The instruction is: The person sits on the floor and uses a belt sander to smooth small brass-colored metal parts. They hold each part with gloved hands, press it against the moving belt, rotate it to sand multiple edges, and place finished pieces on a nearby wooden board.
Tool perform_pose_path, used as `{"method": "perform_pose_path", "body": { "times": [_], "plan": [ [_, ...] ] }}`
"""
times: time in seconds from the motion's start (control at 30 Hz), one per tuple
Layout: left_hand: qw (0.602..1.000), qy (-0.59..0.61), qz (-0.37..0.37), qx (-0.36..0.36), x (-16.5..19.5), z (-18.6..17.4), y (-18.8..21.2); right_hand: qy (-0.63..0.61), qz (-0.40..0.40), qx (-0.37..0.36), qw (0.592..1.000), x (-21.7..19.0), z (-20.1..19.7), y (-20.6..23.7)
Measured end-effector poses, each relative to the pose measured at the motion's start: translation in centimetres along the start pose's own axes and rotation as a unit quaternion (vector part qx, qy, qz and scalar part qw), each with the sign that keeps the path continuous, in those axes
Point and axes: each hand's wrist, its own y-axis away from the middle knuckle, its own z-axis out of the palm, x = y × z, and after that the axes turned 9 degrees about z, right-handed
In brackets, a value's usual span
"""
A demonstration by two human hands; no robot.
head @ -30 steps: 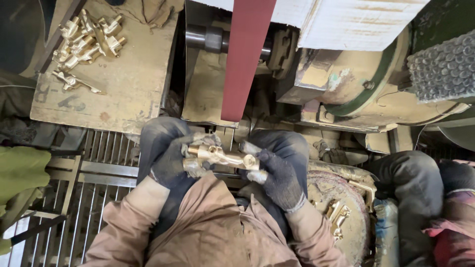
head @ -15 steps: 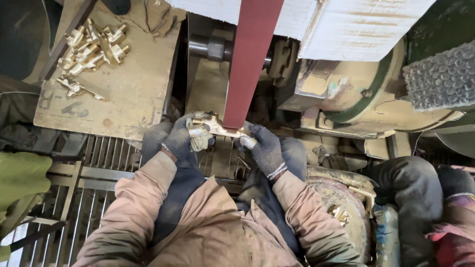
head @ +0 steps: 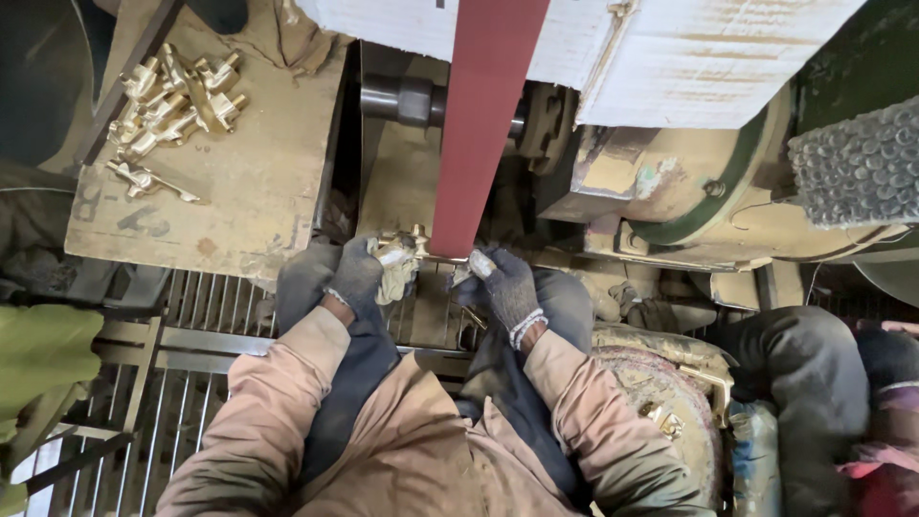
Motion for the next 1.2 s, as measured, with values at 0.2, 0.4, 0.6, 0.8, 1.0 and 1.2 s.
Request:
{"method": "perform_pose_path", "body": {
  "times": [0.2, 0.4, 0.6, 0.8, 1.0, 1.2],
  "plan": [
    [0.995, -0.039, -0.083, 0.050, -0.7, 0.7, -2.1, -0.048, 0.049, 0.021, 0.997, -1.1, 0.1, -1.6],
    [0.999, 0.027, -0.036, -0.016, -0.1, -0.7, -0.3, 0.019, -0.046, 0.018, 0.999, -0.5, 0.5, 0.6],
    [0.997, 0.067, -0.024, -0.012, 0.1, -1.5, 0.7, 0.226, -0.181, 0.059, 0.955, 0.5, 0.3, 1.9],
    [0.990, 0.060, -0.072, 0.101, -1.4, -1.0, -3.0, 0.039, 0.012, 0.060, 0.997, -0.3, 0.6, -2.3],
    [0.994, 0.097, -0.053, -0.005, -0.8, -1.9, -1.5, 0.083, -0.034, 0.035, 0.995, -0.4, 0.9, -0.2],
    [0.987, 0.138, -0.078, 0.001, -0.8, -2.1, -0.8, 0.195, -0.167, 0.031, 0.966, 0.1, 1.1, 1.8]
  ]
}}
